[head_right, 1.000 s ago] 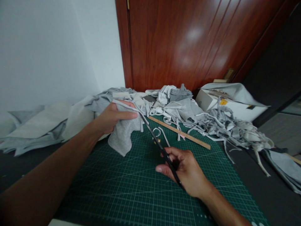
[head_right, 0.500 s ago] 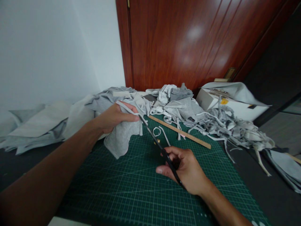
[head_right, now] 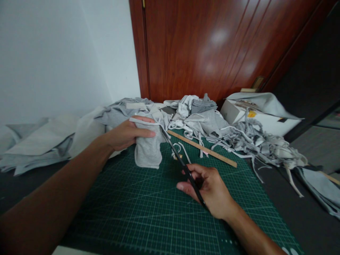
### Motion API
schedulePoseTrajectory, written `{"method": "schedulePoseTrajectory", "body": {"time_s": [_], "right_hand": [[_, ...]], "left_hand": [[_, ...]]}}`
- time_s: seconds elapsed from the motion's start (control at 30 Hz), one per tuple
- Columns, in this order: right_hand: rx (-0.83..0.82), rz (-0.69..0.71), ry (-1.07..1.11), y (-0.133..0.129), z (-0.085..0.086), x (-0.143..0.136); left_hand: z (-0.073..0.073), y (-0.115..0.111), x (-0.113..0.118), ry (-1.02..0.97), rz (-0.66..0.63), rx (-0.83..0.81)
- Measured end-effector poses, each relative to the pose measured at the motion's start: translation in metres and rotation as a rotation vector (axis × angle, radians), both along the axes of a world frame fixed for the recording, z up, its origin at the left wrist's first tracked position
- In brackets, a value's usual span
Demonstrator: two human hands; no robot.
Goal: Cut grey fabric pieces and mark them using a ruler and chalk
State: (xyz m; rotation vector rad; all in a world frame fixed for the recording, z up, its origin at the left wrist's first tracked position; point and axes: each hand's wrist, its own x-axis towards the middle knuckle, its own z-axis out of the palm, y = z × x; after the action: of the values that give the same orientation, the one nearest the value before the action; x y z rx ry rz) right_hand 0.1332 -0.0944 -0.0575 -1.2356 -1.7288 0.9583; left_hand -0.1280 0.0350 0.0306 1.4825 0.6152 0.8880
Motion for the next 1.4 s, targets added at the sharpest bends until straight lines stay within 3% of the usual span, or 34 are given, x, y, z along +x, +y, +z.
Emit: {"method": "schedulePoseTrajectory", "body": {"time_s": [0.23, 0.43, 0.63, 0.8, 1.13, 1.4], "right_hand": [[0.0, -0.042, 0.03, 0.0, 0.003, -0.001], [-0.026, -0.055, 0.08, -0.001, 0.004, 0.0], [-0.035, -0.042, 0.08, 0.0, 0.002, -0.001], [-0.039, -0.048, 0.088, 0.0, 0.003, -0.004], [-0.116, 0.031, 0.21, 0.0, 0.0, -0.006], [-0.103, 0.089, 0.266, 0.0, -0.001, -0.006]], "left_hand": [[-0.012, 0.005, 0.005, -0.102, -0.04, -0.023], [-0.014, 0.002, 0.024, -0.291, 0.12, -0.089], [-0.009, -0.008, 0.034, -0.383, 0.178, -0.137], [-0.01, -0.012, 0.039, -0.367, 0.25, -0.07], [-0.023, -0.004, 0.045, -0.232, 0.483, 0.241], [-0.028, -0.006, 0.05, -0.2, 0.508, 0.318]]}}
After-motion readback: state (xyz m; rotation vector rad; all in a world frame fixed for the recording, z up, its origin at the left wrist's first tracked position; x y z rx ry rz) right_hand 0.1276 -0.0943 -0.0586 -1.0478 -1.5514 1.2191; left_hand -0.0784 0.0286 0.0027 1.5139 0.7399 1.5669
